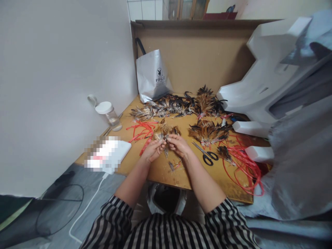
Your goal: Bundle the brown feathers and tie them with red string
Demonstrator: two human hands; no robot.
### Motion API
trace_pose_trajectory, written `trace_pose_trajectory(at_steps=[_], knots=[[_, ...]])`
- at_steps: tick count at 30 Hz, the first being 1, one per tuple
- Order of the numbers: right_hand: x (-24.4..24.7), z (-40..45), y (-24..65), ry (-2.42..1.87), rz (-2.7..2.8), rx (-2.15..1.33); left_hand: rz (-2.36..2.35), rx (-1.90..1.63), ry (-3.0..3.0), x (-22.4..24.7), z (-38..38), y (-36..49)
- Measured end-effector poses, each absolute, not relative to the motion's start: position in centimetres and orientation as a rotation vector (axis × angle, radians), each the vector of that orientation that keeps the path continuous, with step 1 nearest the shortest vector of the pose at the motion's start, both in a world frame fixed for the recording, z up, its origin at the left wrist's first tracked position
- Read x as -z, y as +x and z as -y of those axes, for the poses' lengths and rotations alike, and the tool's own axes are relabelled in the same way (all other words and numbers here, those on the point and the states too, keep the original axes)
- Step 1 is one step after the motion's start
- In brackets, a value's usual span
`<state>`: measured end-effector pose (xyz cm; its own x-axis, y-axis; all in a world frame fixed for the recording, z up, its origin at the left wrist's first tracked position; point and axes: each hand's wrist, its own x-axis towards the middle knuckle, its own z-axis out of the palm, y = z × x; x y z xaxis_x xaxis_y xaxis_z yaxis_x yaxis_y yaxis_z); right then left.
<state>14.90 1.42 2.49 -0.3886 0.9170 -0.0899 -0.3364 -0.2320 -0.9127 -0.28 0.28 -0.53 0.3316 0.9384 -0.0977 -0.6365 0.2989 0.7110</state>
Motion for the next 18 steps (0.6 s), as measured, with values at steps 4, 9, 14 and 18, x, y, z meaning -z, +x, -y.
trace_pose_trajectory(at_steps=[4,9,14,18], knots=[[-2.4,-1.3,14.7,-0.832,1.098,-1.75,-0.581,-1.088,0.652,0.6,-0.2,-0.3],[-2.3,-1.5,14.7,-0.873,1.097,-1.658,-0.677,-1.107,0.742,0.6,-0.2,-0.1],[-1.7,-1.9,14.8,-0.963,1.176,-1.529,-0.768,-1.108,0.859,0.6,0.0,0.3],[-1.3,-2.1,14.6,-1.07,1.275,-1.349,-0.791,-1.114,0.899,0.6,0.0,0.4]])
